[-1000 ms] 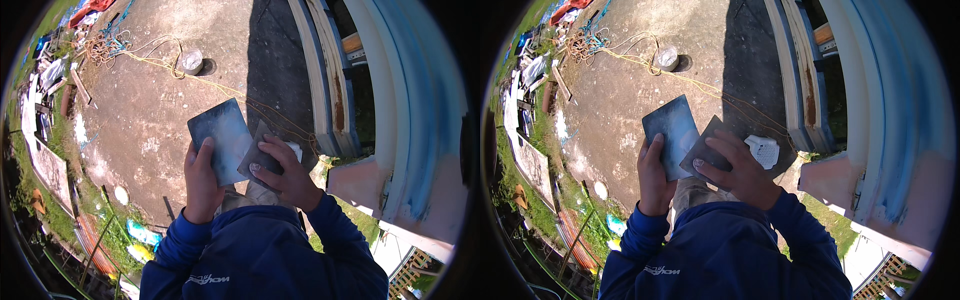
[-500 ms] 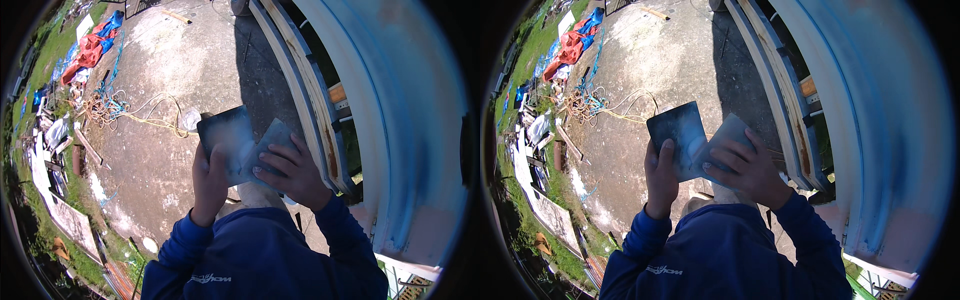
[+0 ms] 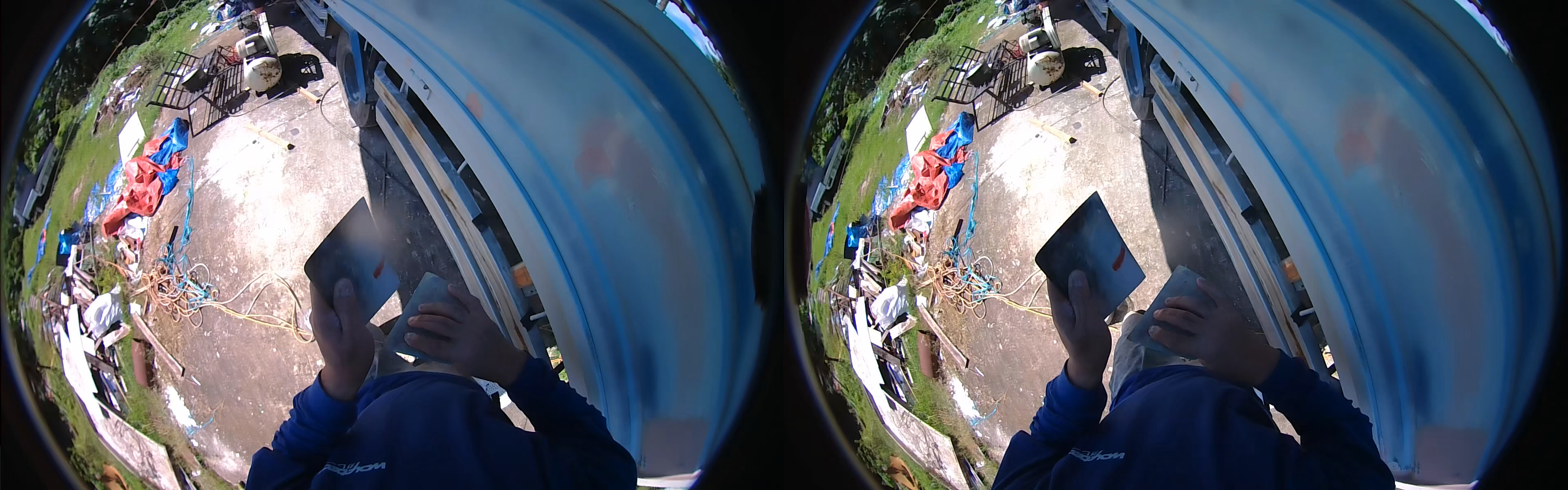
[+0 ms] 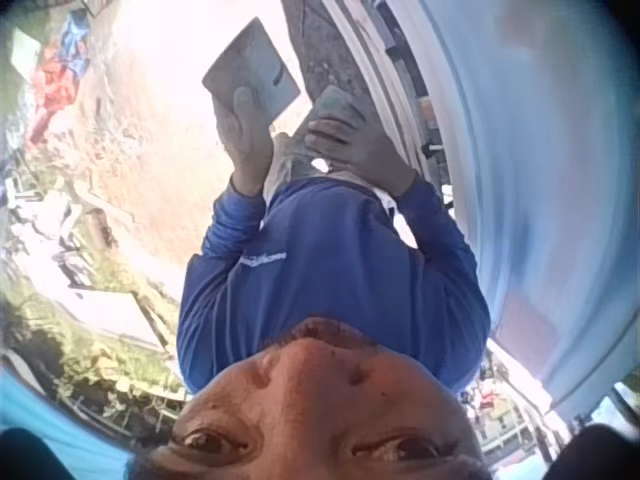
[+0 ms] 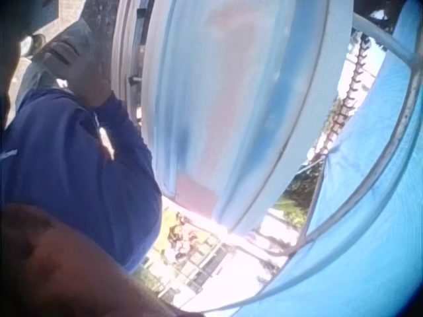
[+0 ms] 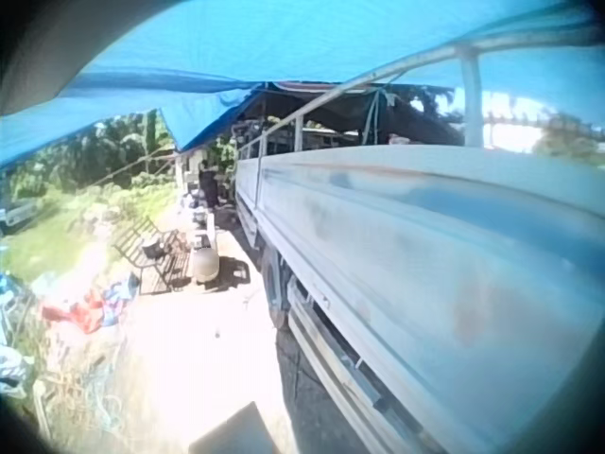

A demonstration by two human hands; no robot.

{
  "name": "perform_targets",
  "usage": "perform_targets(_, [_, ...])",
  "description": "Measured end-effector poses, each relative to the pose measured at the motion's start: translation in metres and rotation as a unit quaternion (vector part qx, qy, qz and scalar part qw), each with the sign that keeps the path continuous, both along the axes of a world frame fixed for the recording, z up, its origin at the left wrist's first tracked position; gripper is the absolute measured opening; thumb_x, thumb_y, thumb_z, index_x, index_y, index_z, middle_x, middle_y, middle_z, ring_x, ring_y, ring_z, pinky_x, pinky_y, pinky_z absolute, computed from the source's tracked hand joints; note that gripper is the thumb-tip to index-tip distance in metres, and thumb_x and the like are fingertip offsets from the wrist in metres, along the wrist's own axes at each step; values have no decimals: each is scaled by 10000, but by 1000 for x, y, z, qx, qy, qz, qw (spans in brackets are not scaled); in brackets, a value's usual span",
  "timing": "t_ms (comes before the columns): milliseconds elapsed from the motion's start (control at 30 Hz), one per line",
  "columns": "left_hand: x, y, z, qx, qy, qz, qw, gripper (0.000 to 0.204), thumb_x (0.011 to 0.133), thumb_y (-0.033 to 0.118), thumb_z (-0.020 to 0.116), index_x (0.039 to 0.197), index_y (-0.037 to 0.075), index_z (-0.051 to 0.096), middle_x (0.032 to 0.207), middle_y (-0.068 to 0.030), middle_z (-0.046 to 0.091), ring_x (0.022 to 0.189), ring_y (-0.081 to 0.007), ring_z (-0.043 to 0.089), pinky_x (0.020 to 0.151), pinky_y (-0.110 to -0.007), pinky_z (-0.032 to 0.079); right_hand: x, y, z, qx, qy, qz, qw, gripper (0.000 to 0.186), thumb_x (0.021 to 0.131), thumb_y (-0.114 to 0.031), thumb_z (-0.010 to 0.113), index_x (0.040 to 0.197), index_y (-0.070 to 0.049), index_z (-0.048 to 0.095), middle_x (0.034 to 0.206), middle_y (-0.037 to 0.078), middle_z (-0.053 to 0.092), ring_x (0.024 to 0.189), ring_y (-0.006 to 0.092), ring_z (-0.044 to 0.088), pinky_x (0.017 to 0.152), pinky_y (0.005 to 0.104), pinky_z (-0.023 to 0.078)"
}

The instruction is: The person sands a white vehicle bumper using sandpaper, then applies a white substance from a can onto the sandpaper using a putty knife. The person continues sanding the bumper surface while seated on a small stool.

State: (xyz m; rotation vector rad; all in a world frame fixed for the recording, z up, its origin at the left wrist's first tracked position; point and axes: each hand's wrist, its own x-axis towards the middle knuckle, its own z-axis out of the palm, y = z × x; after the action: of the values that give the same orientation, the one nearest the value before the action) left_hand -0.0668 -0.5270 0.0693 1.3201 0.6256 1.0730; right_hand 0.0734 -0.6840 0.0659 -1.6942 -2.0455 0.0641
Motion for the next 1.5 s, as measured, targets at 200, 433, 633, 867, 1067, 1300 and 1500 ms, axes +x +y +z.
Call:
perform_targets(200, [46, 74, -7, -322, -78, -63, 941, 298, 1057, 174, 457, 1275, -18, 523, 1101, -117, 650, 948, -185, 674, 808, -317, 574, 27, 79, 31, 78, 163, -34, 983, 508, 809, -127, 785, 1289, -218, 645, 1408, 148, 491, 1322, 349, 499, 1142, 551, 369])
perform_targets(433, [70, 194, -13, -289, -31, -115, 950, 322, 1044, 167, 485, 1295, -28, 532, 1116, -119, 659, 1007, -198, 677, 845, -330, 582, 124, 170, -15, 29, -57, -162, 985, 573, 755, -47, 756, 1291, -207, 630, 1396, 111, 499, 1351, 351, 460, 1158, 544, 365])
perform_targets(633, [94, 294, 2, -227, 26, -148, 962, 308, 1044, 199, 506, 1278, 1, 541, 1095, -76, 648, 938, -137, 643, 793, -280, 544, 108, 263, 17, 23, -111, -139, 984, 509, 831, -188, 718, 1303, -334, 593, 1376, 28, 515, 1335, 254, 475, 1192, 583, 276])
perform_targets(867, [118, 384, -1, -187, 66, -238, 951, 339, 1052, 167, 476, 1331, -18, 527, 1104, -71, 634, 980, -109, 606, 833, -266, 515, 119, 345, 35, -15, -136, -142, 980, 365, 834, -227, 707, 1186, -320, 673, 1297, -43, 572, 1299, 200, 500, 1187, 587, 274])
perform_targets(1067, [147, 434, 7, -123, 72, -247, 959, 345, 1064, 186, 464, 1332, -22, 527, 1217, -128, 630, 1072, -179, 607, 903, -330, 503, 135, 424, 38, 26, -60, -106, 992, 278, 838, -231, 690, 1115, -243, 718, 1214, -25, 633, 1255, 204, 552, 1175, 531, 325])
perform_targets(1300, [192, 517, 7, -67, 19, -76, 995, 389, 1071, 265, 467, 1354, -1, 492, 1183, -110, 629, 1049, -163, 613, 885, -314, 515, 184, 497, 26, 50, 68, -69, 994, 345, 856, -200, 747, 1196, -223, 688, 1323, 93, 568, 1307, 300, 517, 1123, 526, 392])
perform_targets(1500, [240, 581, 5, -307, -59, -88, 946, 296, 1038, 186, 489, 1249, -12, 556, 1084, -86, 651, 954, -170, 658, 817, -304, 556, 229, 589, 11, 65, 255, -61, 963, 572, 820, -74, 760, 1351, -158, 568, 1395, 193, 483, 1350, 372, 454, 1117, 493, 411])
